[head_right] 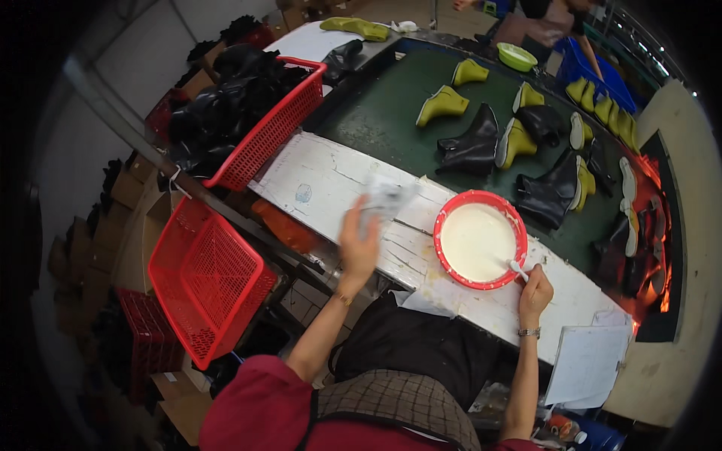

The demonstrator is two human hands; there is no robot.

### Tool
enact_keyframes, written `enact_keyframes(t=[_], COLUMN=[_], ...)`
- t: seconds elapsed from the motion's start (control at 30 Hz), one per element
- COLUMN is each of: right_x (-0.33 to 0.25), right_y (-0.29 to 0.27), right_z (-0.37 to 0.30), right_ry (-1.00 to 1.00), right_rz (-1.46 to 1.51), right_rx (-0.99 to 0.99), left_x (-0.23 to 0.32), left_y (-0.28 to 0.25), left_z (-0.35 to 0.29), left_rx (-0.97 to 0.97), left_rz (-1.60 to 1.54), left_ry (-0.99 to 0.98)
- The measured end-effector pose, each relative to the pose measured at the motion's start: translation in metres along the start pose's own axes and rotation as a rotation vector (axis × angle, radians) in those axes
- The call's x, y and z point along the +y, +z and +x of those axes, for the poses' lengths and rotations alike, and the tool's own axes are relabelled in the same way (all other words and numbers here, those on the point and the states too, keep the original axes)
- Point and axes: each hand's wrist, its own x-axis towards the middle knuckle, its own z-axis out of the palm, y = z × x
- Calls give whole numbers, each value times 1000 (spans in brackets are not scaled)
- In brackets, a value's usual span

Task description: Applying glue to the edges and interior of black leather shoe uppers using a small brush and a bowl of white adhesive.

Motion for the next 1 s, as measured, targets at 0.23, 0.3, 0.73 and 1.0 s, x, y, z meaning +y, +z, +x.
enact_keyframes(t=[0.23, 0.3, 0.73, 1.0], right_x=[3, 4, 8, -1], right_y=[-2, -5, -6, -26], right_z=[-5, -7, -7, -10], right_ry=[-14, -16, -46, 19], right_rz=[59, 49, -21, 86], right_rx=[-2, -8, 9, 5], left_x=[-31, -43, -95, -35], left_y=[-6, -47, -266, -217], left_z=[57, 120, 403, 309], left_rx=[-292, 54, 853, 632], left_rz=[444, 388, 64, 13], left_ry=[217, 339, -748, 152])
